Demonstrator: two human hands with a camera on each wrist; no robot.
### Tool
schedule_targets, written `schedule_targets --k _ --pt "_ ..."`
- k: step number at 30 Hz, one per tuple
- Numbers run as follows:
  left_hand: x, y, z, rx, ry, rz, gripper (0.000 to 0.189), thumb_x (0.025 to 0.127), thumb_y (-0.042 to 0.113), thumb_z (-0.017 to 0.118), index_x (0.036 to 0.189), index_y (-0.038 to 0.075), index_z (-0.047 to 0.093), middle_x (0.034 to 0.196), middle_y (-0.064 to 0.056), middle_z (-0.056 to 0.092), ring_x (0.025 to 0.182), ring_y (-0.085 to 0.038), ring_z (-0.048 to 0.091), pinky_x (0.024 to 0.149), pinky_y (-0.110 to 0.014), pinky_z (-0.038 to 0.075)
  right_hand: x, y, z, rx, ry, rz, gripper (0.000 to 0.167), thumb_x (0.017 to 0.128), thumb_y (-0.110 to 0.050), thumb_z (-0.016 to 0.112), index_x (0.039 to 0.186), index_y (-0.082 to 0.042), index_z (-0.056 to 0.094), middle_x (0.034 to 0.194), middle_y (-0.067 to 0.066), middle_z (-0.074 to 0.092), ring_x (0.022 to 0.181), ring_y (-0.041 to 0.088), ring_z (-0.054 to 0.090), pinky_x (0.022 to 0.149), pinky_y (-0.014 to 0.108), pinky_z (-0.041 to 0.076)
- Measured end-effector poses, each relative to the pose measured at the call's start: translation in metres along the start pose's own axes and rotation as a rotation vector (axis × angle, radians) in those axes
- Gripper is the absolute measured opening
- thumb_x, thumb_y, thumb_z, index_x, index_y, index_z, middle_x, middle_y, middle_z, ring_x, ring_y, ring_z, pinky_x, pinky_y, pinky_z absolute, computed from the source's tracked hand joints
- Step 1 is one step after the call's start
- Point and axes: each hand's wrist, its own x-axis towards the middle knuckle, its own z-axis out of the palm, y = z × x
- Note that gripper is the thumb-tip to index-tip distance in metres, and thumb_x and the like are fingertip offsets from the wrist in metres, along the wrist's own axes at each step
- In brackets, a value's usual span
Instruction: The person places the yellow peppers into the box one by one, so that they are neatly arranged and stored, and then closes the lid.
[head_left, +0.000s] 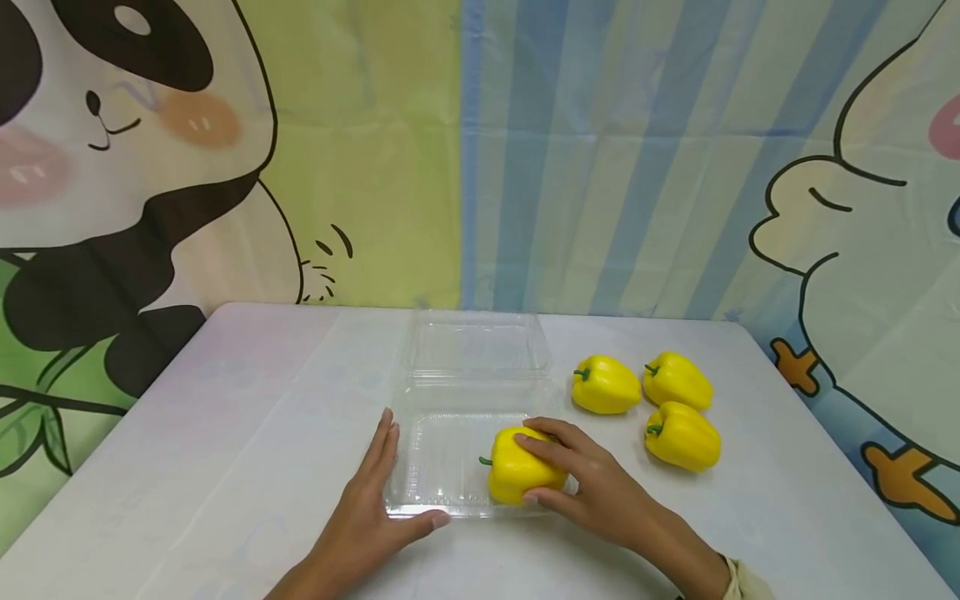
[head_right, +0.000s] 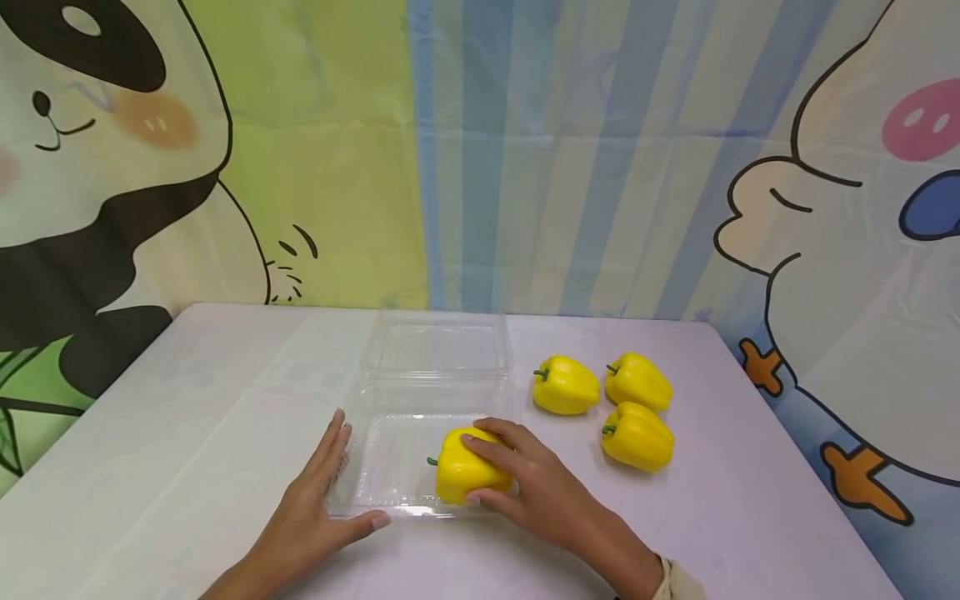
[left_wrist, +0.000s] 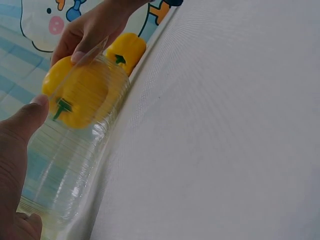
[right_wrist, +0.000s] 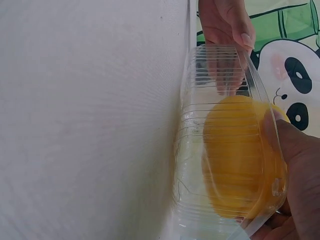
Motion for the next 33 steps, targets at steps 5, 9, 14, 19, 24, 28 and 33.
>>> schedule_targets --k 5,9,14,19,24,28,33 --pt "0.0002 -0.0008 -0.0002 0.009 0.004 -0.002 0.122 0.067 0.062 0.080 0.153 -0.001 0.020 0.163 0.009 0.001 0.145 -0.024 0.020 0.109 -0.033 0.025 0.0006 0.0002 0.0002 0.003 -0.009 -0.003 0.056 0.089 -0.031 0.072 0.140 -0.018 0.054 0.143 0.003 0.045 0.126 0.019 0.049 0.098 0.032 0.047" --pt "-0.0004 -0.0016 -0.0007 0.002 0.006 0.000 0.122 0.067 0.063 0.079 0.153 -0.001 0.020 0.163 0.009 0.001 0.145 -0.024 0.019 0.107 -0.020 0.019 0.0008 0.0003 0.0003 0.005 -0.022 0.000 0.055 0.091 -0.030 0.071 0.141 -0.018 0.053 0.144 0.003 0.044 0.126 0.019 0.048 0.098 0.034 0.047" --pt "-0.0005 -0.0020 -0.0011 -0.007 0.009 0.004 0.122 0.067 0.063 0.079 0.153 -0.002 0.020 0.163 0.008 0.001 0.145 -0.025 0.019 0.106 -0.015 0.015 0.0005 0.0004 0.0002 -0.001 -0.040 0.005 0.053 0.092 -0.028 0.070 0.141 -0.019 0.053 0.144 0.003 0.044 0.127 0.019 0.048 0.097 0.036 0.048" --pt "-0.0005 -0.0022 -0.0012 -0.017 0.010 0.005 0.122 0.067 0.062 0.079 0.153 -0.002 0.020 0.163 0.007 0.002 0.145 -0.025 0.019 0.106 -0.016 0.015 -0.0006 0.0003 -0.0004 -0.002 -0.067 0.041 0.050 0.093 -0.031 0.069 0.140 -0.021 0.054 0.144 0.002 0.044 0.127 0.018 0.047 0.097 0.037 0.049" --pt "-0.0012 -0.0022 -0.0007 -0.024 0.012 0.004 0.122 0.067 0.061 0.080 0.153 -0.002 0.020 0.163 0.008 0.001 0.145 -0.025 0.019 0.106 -0.015 0.015 -0.0013 0.0006 -0.0004 -0.005 -0.086 0.075 0.047 0.093 -0.033 0.068 0.137 -0.020 0.058 0.143 0.001 0.046 0.127 0.019 0.048 0.096 0.039 0.049" --pt "-0.0008 -0.0015 -0.0001 -0.022 0.009 -0.002 0.123 0.067 0.062 0.080 0.153 -0.002 0.020 0.162 0.009 0.001 0.145 -0.025 0.019 0.109 -0.022 0.020 -0.0021 0.0014 -0.0006 -0.018 -0.093 0.076 0.047 0.093 -0.035 0.067 0.136 -0.021 0.058 0.143 0.001 0.046 0.126 0.019 0.048 0.096 0.040 0.049" --pt "0.0008 0.0001 0.0002 -0.028 -0.001 -0.018 0.123 0.066 0.064 0.079 0.153 -0.002 0.021 0.162 0.010 0.000 0.144 -0.025 0.019 0.109 -0.046 0.028 -0.0036 0.0028 -0.0019 -0.016 -0.098 0.078 0.047 0.093 -0.036 0.067 0.137 -0.022 0.057 0.143 0.000 0.046 0.126 0.018 0.048 0.096 0.039 0.049"
